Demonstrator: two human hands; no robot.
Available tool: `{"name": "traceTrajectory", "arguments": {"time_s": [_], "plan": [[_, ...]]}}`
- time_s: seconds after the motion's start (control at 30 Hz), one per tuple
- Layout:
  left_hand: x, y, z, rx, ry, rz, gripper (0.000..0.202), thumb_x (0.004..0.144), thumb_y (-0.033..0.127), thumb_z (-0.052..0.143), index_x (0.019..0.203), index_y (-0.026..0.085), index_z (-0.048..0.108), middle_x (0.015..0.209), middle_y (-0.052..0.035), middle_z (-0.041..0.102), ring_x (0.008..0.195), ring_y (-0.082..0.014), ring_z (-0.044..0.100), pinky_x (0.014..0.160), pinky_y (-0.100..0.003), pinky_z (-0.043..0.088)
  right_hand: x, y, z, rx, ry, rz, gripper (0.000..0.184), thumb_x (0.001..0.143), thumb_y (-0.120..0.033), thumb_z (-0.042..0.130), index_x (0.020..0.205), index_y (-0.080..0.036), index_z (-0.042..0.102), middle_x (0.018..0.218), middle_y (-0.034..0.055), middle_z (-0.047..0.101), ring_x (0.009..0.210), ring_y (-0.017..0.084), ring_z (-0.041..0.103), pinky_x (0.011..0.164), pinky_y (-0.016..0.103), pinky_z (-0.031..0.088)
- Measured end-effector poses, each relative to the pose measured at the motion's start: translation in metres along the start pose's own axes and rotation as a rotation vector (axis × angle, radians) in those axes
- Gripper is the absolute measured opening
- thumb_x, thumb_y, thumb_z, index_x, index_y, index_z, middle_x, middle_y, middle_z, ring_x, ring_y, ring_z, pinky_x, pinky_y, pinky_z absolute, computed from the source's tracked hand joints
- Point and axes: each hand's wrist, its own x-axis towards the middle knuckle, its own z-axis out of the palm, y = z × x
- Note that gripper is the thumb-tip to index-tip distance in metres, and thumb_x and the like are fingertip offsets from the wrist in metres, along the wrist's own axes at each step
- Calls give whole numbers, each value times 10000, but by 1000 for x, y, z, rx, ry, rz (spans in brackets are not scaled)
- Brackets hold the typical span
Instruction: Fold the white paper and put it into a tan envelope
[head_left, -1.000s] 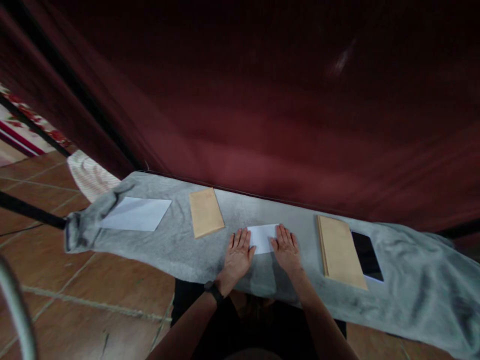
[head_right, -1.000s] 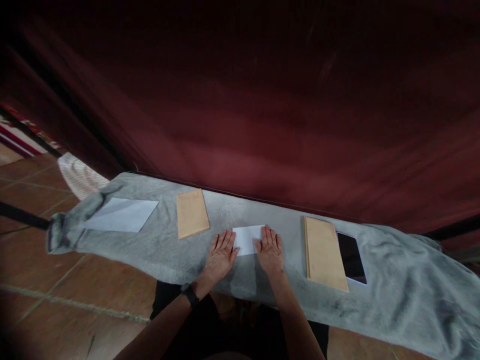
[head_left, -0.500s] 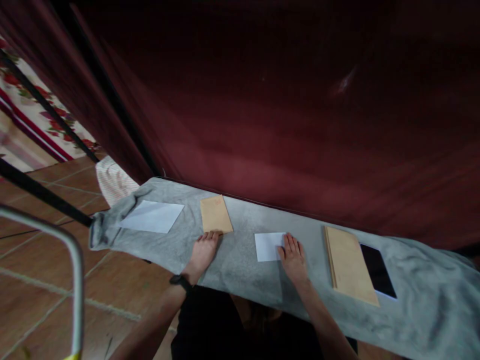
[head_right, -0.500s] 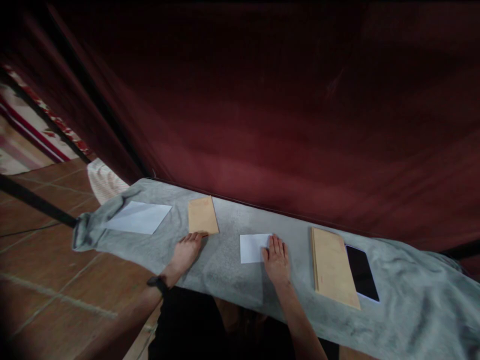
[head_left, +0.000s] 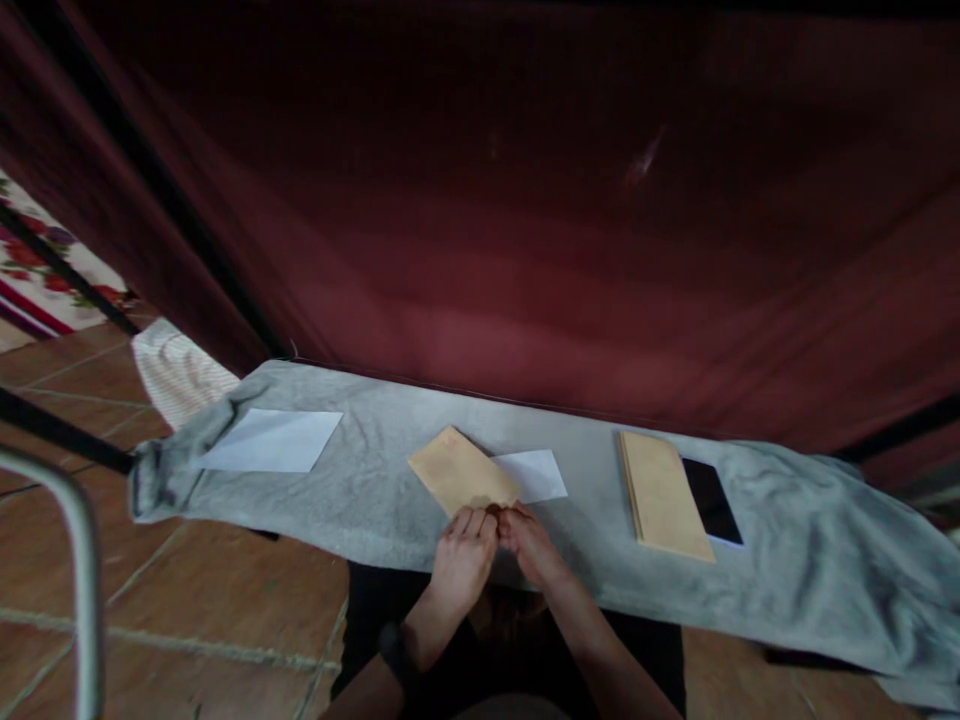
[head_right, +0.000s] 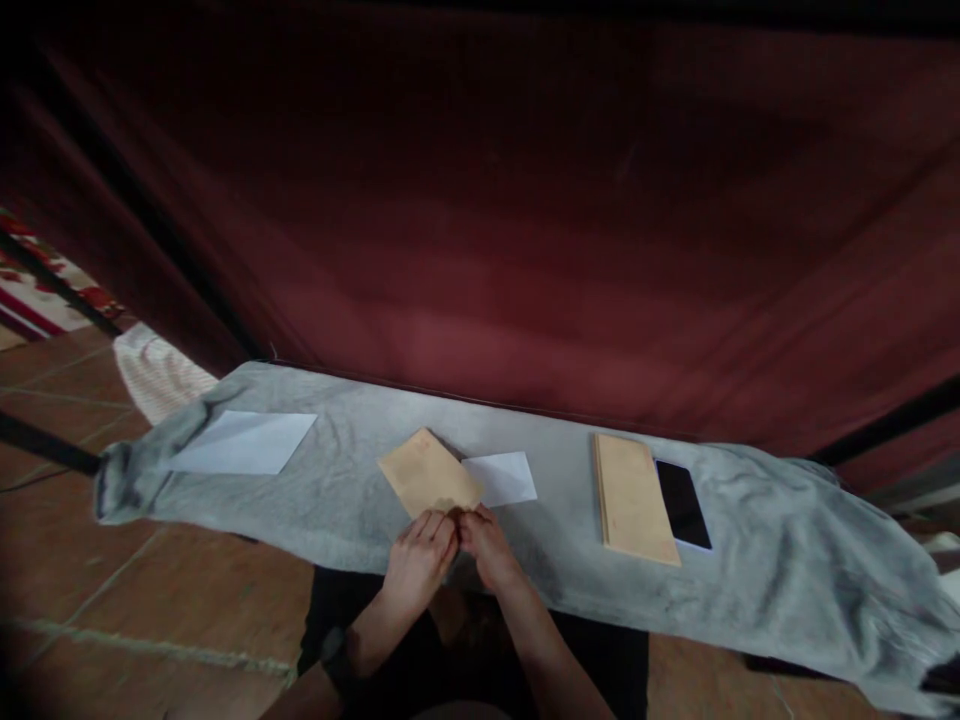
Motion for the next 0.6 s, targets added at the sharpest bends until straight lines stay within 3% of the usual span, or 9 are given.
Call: {"name": "traceTrajectory", "arguments": {"time_s": [0.07, 0.17, 0.27, 0.43, 0.6], "plan": [[-1, -2, 1, -55, 2, 83, 248, 926, 217, 584, 1168, 210, 639, 1223, -103, 680, 1179, -272, 615, 1031, -449, 468, -4, -5, -6, 36, -1, 7, 262, 765, -432, 651, 922, -221, 653, 803, 29, 713, 708, 205, 666, 640, 315, 543], [5, -15, -1, -106, -32, 144, 883, 797, 447, 757, 1536, 229, 326, 1622, -164, 316, 1496, -373, 276, 1186, -600, 245, -8, -16, -14, 22, -13, -15, 352, 762, -421, 658, 1056, -229, 660, 950, 43, 734, 755, 228, 680, 647, 338, 549], [21, -40, -7, -133, -171, 187, 1249, 669, 589, 818, 1610, 255, 68, 1687, -181, 45, 1543, -408, 60, 1193, -659, 130, -12, -26, -28, -116, -51, -30, 292, 745, -399, 665, 993, -248, 691, 919, 20, 740, 773, 234, 672, 667, 334, 542], [52, -71, -13, -143, -430, 381, 1303, 625, 637, 814, 1615, 285, 43, 1689, -164, 55, 1543, -411, 50, 1197, -669, 18, -26, -31, -63, -190, -133, 0, 261, 782, -405, 654, 1002, -278, 713, 917, -2, 744, 832, 227, 674, 726, 317, 529], [59, -58, 7, -225, -559, 434, 1301, 608, 588, 838, 1614, 306, 63, 1658, -133, 238, 1523, -398, 186, 1216, -644, 32, -37, -31, -85, -236, -100, -63, 293, 807, -468, 659, 990, -248, 718, 898, 2, 739, 849, 224, 671, 822, 351, 524]]}}
